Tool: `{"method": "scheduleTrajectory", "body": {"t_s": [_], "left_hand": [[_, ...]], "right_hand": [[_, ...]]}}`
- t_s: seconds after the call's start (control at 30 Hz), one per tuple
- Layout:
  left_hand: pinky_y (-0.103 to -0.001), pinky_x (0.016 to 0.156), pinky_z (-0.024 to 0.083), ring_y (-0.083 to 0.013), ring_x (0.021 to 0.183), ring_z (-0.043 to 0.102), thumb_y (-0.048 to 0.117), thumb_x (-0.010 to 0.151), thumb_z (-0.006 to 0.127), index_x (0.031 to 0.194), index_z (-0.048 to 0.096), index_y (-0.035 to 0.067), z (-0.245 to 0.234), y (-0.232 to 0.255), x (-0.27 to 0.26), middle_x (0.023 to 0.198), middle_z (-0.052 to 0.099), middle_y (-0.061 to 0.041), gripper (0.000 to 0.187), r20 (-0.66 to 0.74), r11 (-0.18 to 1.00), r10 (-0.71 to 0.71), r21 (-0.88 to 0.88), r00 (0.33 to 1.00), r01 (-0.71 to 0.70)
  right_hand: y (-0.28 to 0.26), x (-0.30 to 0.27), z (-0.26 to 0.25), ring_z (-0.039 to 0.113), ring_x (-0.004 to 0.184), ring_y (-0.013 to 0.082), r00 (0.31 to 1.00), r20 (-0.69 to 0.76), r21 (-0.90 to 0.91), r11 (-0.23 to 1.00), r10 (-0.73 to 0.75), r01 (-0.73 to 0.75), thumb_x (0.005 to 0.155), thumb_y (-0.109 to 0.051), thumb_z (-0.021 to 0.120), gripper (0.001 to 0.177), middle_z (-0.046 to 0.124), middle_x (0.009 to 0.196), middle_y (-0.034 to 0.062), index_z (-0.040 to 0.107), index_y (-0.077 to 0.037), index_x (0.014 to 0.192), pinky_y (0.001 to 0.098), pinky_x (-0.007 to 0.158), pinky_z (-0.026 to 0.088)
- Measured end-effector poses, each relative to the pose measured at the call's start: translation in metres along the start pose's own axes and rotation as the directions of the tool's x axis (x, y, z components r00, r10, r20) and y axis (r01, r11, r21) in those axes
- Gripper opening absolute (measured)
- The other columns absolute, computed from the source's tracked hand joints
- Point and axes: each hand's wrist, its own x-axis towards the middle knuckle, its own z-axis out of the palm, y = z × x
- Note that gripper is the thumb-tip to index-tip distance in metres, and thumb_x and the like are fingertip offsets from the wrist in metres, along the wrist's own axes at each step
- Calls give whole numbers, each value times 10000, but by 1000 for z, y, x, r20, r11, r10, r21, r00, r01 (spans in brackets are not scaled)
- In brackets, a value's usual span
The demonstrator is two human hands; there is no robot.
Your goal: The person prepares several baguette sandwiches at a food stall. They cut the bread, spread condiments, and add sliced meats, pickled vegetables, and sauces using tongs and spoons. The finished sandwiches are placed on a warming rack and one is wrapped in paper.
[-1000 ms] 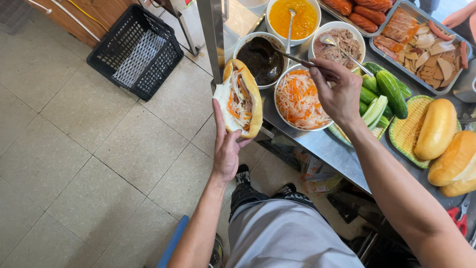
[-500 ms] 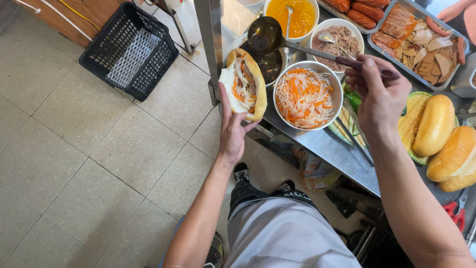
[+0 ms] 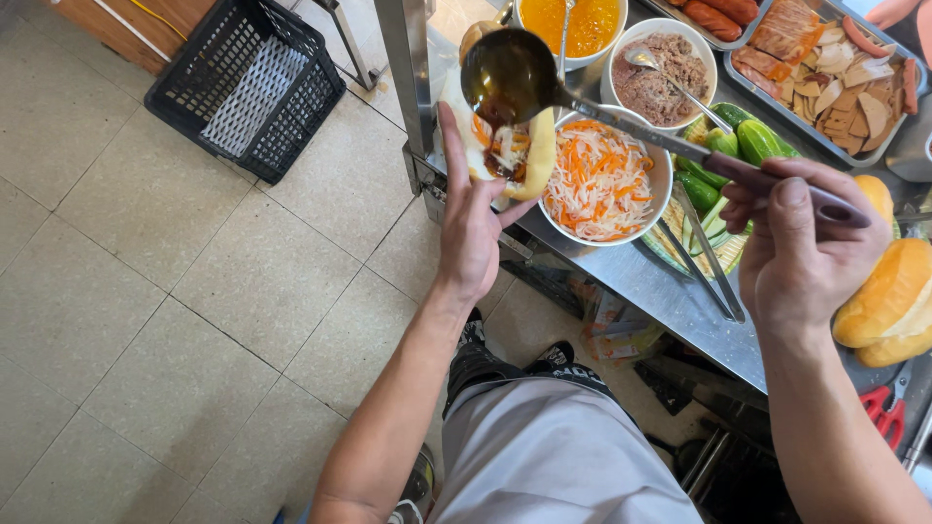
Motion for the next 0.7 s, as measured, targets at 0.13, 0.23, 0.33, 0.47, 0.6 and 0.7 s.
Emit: {"method": "scheduleTrajectory", "body": {"t_s": [0.13, 0.23, 0.33, 0.47, 0.6, 0.7], "left_hand": [[-511, 1089, 559, -350, 1469, 440, 39, 1006, 333, 1639, -112, 358, 10, 14, -27, 1776, 5, -118, 837, 36, 998, 25, -54, 999, -23], [-509, 1126, 523, -340, 1501, 409, -1, 968, 354, 1649, -107, 356, 14, 22, -46, 1784, 4, -117, 896, 53, 997, 28, -80, 998, -23], [-524, 1109, 516, -342, 1491, 411, -3, 963, 357, 1639, -104, 356, 14, 24, -48, 1776, 6, -116, 893, 52, 997, 11, -76, 999, -7], [-534, 1090, 541, -344, 1450, 444, 21, 969, 346, 1626, -101, 360, 11, 18, -26, 1759, 19, -112, 864, 49, 997, -19, -71, 999, 23], [-546, 1016, 568, -343, 1403, 462, 52, 945, 354, 1596, -74, 352, 2, 9, -5, 1728, -29, -45, 835, -11, 998, -61, -26, 998, 60], [-554, 1161, 433, -320, 1506, 342, 17, 957, 377, 1643, -60, 341, -8, 2, -12, 1760, 14, -79, 875, 0, 996, -24, -90, 1000, 24]], "right_hand": [[-1, 11, 2, 716, 858, 269, 987, -5, -24, 987, -158, 158, 1202, -174, 689, 296, 702, 1039, 249, 575, 93, 1257, 335, 733, 580], [-1, 17, 5, 716, 843, 280, 955, 34, -97, 950, -293, 295, 1201, -176, 681, 296, 701, 1086, 258, 568, 80, 1297, 331, 702, 574], [-2, 12, 4, 711, 855, 306, 917, 104, -179, 900, -384, 397, 1207, -154, 676, 270, 653, 1108, 225, 563, 69, 1308, 355, 700, 590], [-6, -7, -2, 735, 859, 315, 871, 193, -257, 833, -452, 489, 1183, -159, 657, 274, 660, 1137, 213, 540, 43, 1326, 382, 731, 650], [-1, -10, 2, 711, 829, 282, 974, -60, -67, 974, -219, 215, 1233, -146, 641, 247, 686, 1064, 231, 566, 74, 1315, 341, 729, 593], [22, 6, 22, 712, 852, 223, 990, -128, -23, 998, -60, 58, 1239, -127, 616, 236, 725, 1063, 209, 598, 85, 1342, 296, 748, 581]]}}
